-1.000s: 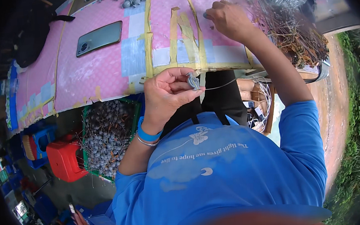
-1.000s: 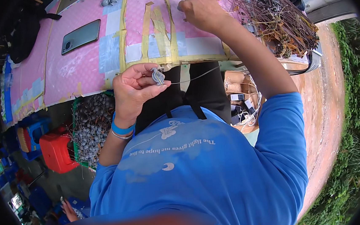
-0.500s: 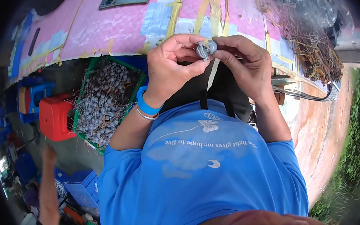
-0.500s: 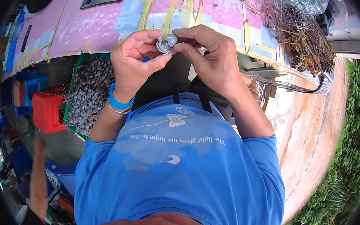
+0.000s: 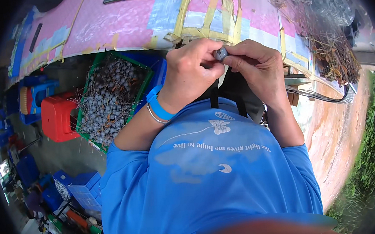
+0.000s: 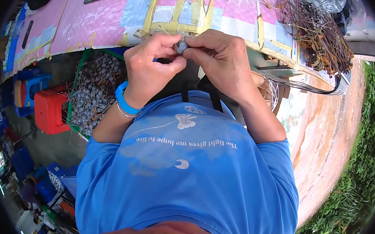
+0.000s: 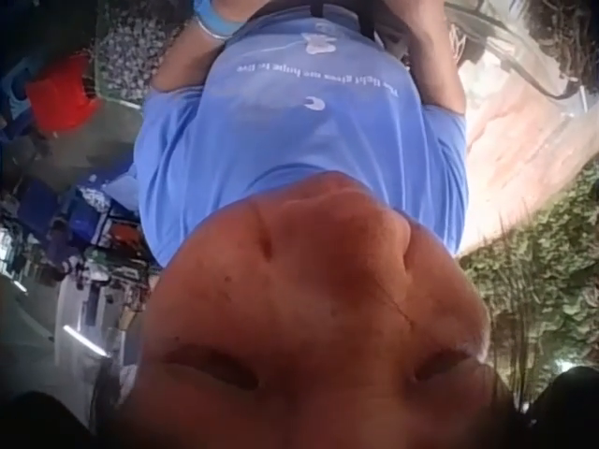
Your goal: Wrapping wires or filament around small circular components at a workbench.
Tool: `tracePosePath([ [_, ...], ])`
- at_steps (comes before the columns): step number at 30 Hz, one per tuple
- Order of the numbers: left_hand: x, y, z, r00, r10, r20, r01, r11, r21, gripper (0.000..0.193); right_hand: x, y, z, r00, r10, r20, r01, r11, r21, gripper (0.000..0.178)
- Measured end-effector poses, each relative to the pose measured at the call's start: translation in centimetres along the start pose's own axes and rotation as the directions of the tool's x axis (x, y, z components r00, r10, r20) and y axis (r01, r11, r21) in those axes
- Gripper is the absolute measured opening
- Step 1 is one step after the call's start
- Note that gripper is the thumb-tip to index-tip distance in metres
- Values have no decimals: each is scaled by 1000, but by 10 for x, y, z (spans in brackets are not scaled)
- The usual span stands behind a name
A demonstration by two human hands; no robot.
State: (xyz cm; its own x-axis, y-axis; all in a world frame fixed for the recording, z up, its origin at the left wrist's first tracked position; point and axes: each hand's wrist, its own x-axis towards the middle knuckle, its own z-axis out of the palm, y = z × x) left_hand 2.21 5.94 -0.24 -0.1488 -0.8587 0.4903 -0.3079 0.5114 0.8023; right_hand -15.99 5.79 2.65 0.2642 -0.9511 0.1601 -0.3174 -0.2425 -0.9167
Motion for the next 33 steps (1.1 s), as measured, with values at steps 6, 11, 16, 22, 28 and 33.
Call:
tracePosePath([
  [6, 8, -6, -1, 998, 20, 51, -19, 999, -34, 39, 3, 10, -2, 986, 167, 21, -164, 928, 333, 19],
  [11, 18, 3, -3, 966, -141, 217, 217, 899, -381, 43, 6, 27, -15, 993, 109, 53, -119, 811, 573, 25],
  [16, 18, 5, 7, 969, -113, 218, 205, 863, -461, 49, 9, 28, -8, 984, 38, 172, -164, 557, 814, 29],
  [22, 19, 23, 12, 960, -216, 178, 271, 877, -396, 60, 11, 25, 0, 995, 72, 63, -91, 506, 858, 28],
  [28, 13, 7, 15, 978, -195, 72, 208, 917, -342, 49, 12, 27, 13, 984, 175, -38, -74, 589, 805, 15],
  [33, -1, -1, 0, 998, 27, -63, -38, 981, -188, 33, 17, 33, 9, 980, 15, -199, 127, 721, 682, 6],
])
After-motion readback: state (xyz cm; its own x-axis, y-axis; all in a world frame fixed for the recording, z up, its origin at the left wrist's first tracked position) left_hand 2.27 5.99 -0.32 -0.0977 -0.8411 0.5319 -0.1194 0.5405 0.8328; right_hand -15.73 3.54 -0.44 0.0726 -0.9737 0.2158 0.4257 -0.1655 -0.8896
